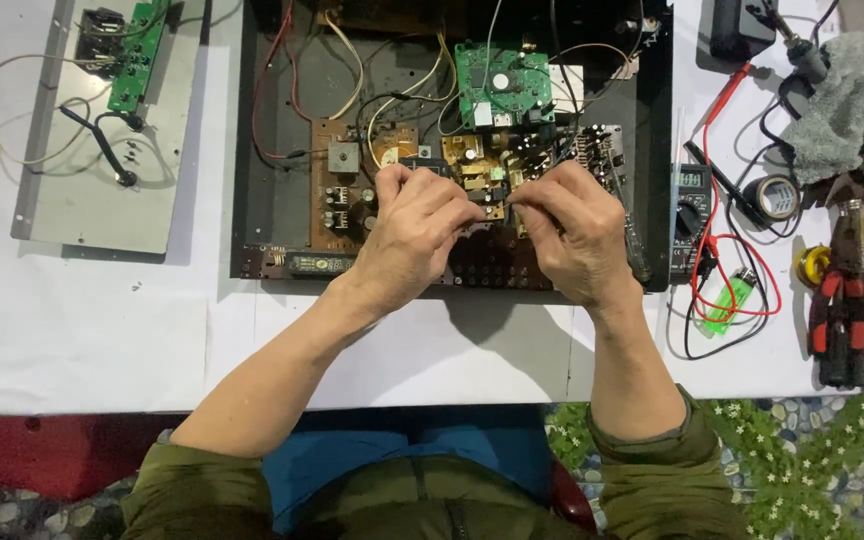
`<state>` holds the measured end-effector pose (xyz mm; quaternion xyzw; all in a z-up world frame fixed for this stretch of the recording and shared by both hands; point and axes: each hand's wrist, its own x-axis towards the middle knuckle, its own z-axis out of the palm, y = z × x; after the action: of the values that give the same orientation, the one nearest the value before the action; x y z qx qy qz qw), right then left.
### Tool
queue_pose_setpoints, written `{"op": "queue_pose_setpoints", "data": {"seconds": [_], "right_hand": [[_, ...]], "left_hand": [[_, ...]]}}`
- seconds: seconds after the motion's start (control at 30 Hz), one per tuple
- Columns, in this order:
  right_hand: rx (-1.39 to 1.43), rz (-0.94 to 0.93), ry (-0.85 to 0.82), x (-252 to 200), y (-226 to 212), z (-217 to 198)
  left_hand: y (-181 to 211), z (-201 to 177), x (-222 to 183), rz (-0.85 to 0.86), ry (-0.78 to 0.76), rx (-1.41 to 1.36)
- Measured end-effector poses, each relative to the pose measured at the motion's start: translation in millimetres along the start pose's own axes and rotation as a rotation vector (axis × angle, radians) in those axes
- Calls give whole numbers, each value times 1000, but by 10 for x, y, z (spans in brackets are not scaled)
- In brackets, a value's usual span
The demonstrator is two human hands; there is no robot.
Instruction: Connecting internal wire harnesses and adjusting circuit boards inside an electronic device chassis.
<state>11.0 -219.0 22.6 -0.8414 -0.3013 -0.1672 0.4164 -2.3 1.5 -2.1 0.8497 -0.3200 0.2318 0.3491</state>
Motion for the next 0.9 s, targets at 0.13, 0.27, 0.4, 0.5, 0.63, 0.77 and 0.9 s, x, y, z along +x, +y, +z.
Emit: {"op": "queue_pose_setpoints", "data": {"seconds": [0.13, 0.27, 0.4, 0.5, 0.63, 0.77, 0.9], "right_hand": [[-3, 7, -1, 12, -32, -27], [60, 35, 3, 10, -35, -39], [93, 69, 4, -2, -45, -15], [91, 55, -10, 3, -35, -2], [97, 43, -33, -7, -52, 53], [94, 25, -19, 27, -78, 66], [68, -11, -29, 44, -69, 90]], "left_hand": [[13, -21, 5, -31, 1, -6], [0, -12, 8, -59, 22, -13], [-16, 5, 8, -76, 60, 12], [-24, 8, 1, -87, 97, 45], [-39, 14, -3, -110, 129, 55], [-45, 22, 4, -76, 113, 61], [-75, 65, -25, -41, 49, 123]]}}
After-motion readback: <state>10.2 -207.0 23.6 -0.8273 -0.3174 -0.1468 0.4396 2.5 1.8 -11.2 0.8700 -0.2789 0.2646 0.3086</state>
